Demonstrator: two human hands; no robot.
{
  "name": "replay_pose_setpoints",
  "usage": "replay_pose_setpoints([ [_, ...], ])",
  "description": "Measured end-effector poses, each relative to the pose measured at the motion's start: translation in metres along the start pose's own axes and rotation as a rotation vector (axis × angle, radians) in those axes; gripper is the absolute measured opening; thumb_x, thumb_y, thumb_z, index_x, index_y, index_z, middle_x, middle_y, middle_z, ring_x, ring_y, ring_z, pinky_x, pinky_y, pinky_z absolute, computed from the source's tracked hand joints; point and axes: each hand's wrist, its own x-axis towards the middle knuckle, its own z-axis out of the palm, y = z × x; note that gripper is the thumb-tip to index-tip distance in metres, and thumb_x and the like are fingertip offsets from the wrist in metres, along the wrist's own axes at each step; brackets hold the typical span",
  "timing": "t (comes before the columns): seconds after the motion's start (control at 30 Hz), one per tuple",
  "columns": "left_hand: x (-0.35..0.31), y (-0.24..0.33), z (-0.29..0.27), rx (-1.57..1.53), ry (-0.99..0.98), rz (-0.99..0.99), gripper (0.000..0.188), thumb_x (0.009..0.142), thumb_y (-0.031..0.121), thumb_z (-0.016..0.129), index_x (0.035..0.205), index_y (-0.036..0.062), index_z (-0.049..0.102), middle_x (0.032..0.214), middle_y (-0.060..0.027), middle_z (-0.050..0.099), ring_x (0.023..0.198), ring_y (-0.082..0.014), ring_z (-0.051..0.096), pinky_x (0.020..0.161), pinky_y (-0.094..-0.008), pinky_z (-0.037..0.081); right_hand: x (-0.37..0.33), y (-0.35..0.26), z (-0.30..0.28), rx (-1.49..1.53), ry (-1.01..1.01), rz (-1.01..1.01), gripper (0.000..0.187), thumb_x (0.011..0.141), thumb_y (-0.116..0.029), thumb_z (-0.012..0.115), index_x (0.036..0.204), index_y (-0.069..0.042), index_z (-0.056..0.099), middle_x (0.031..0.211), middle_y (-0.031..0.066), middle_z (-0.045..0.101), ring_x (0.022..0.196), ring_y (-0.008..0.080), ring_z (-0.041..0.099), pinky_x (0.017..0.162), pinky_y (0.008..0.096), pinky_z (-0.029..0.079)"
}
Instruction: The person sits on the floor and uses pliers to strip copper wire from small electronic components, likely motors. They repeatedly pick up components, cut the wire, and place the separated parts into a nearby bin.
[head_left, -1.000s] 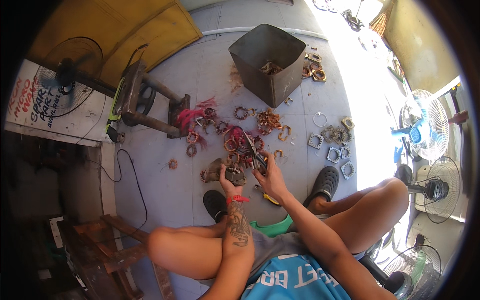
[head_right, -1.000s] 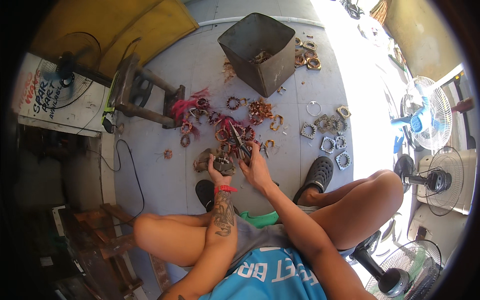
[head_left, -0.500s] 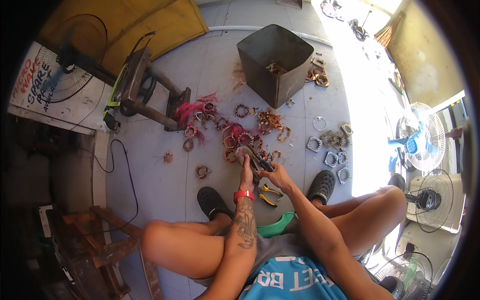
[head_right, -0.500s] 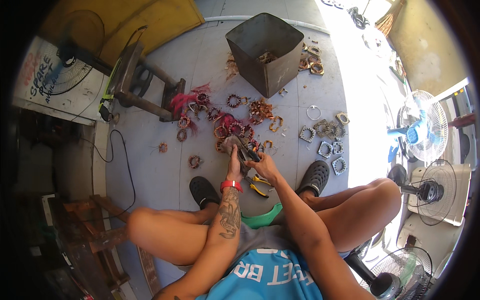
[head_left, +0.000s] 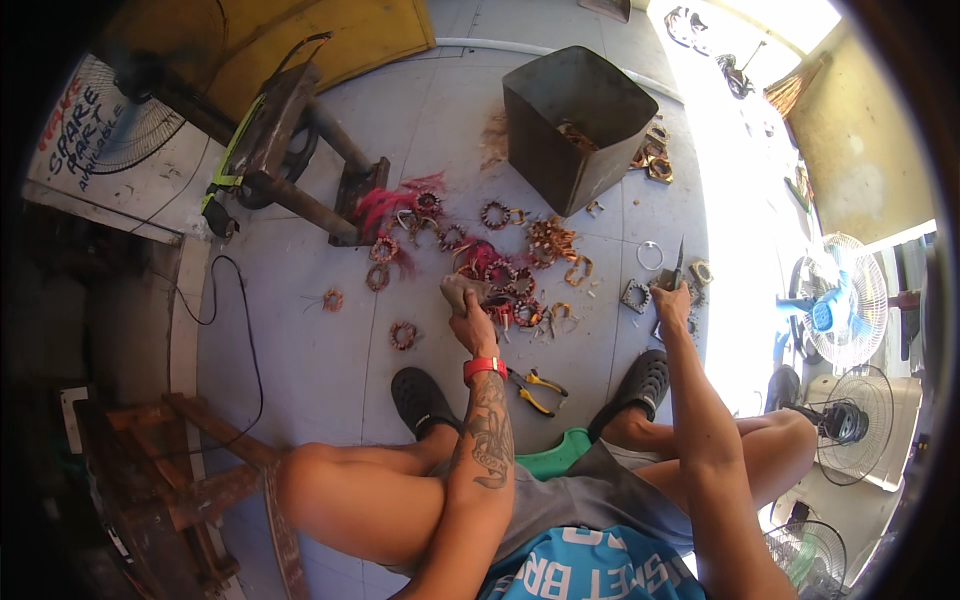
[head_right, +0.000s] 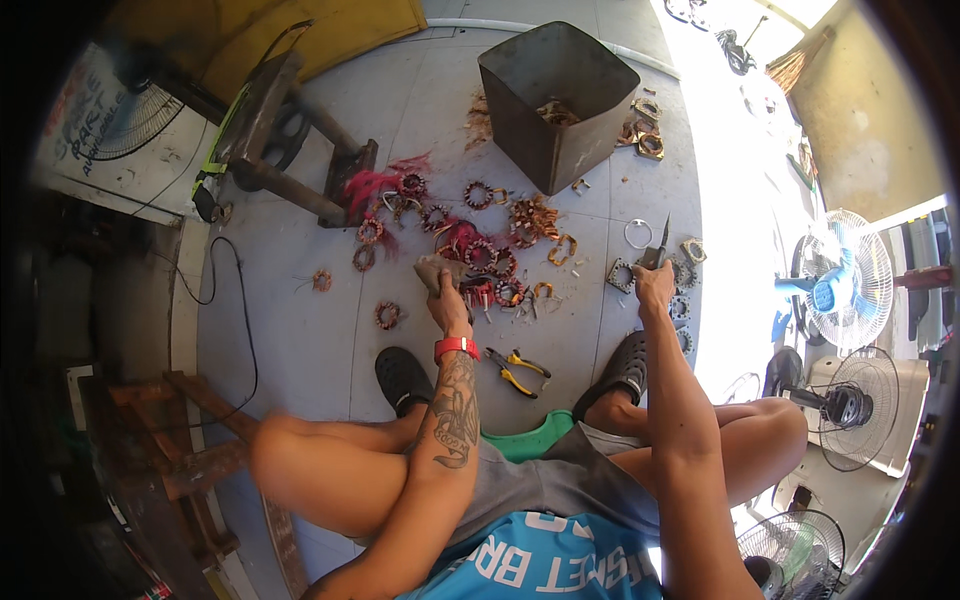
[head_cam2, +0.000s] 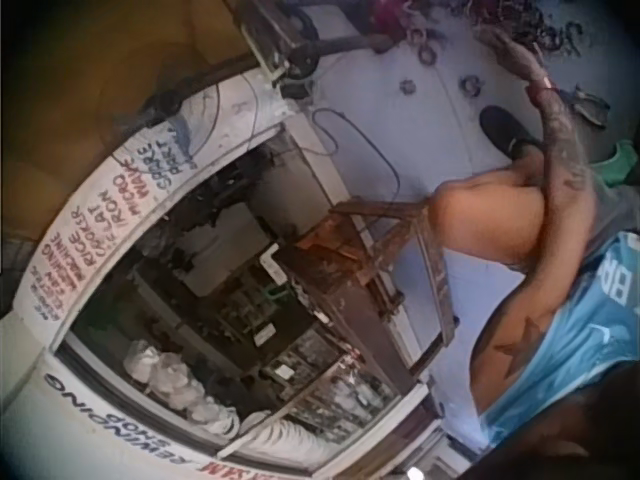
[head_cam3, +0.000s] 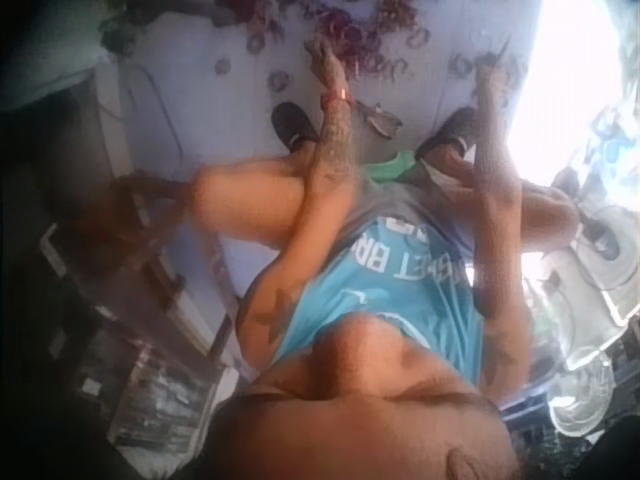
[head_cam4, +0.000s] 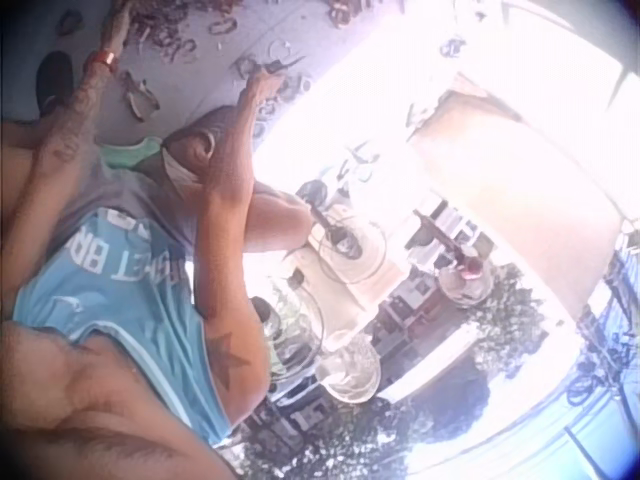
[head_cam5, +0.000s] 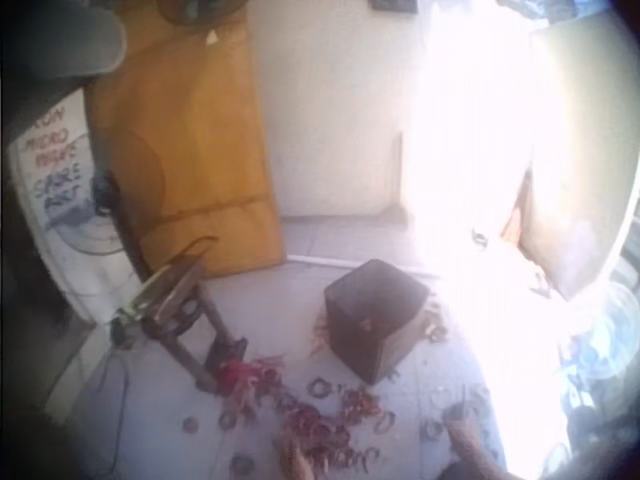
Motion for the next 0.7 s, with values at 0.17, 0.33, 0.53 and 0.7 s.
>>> replay_pose_setpoints([
  [0.17,0.050,0.028,-0.022,0.374,0.141,0.028,0.050,0.087,0.050,0.068,0.109,0.0043,0.073,0.100,-0.0153,0.075,0.096,-0.0383,0.071,0.088,-0.0514,0.051,0.042,0.021,-0.042,-0.523,0.247,0.029,0.049,0.092,-0.041,0.066,0.125,-0.006,0.061,0.122,0.0214,0.061,0.113,0.0429,0.055,0.096,0.0531,0.044],
  [0.33,0.071,0.061,-0.024,0.534,0.087,0.226,0.057,0.086,0.048,0.069,0.127,0.0089,0.062,0.118,-0.0152,0.070,0.105,-0.0392,0.067,0.090,-0.0534,0.050,0.021,0.031,-0.029,-0.504,0.272,-0.209,0.050,0.099,-0.050,0.053,0.118,-0.005,0.064,0.123,0.0212,0.060,0.114,0.0434,0.052,0.098,0.0509,0.043],
  [0.53,0.052,0.059,0.018,1.093,-0.144,0.661,0.056,0.080,0.043,0.077,0.127,0.0163,0.063,0.115,-0.0131,0.067,0.119,-0.0335,0.060,0.097,-0.0531,0.046,-0.056,0.030,0.023,-0.494,-0.113,-0.764,0.029,0.090,-0.033,0.067,0.104,-0.008,0.067,0.115,0.0146,0.062,0.107,0.0362,0.053,0.091,0.0484,0.043],
  [0.7,0.059,0.033,0.041,1.224,-0.294,0.811,0.053,0.076,0.043,0.079,0.121,0.0176,0.068,0.115,-0.0120,0.069,0.110,-0.0344,0.065,0.092,-0.0511,0.050,-0.077,0.024,0.028,-0.747,-0.540,-0.925,0.028,0.084,-0.036,0.070,0.101,-0.014,0.069,0.111,0.0094,0.062,0.110,0.0317,0.052,0.092,0.0452,0.042],
])
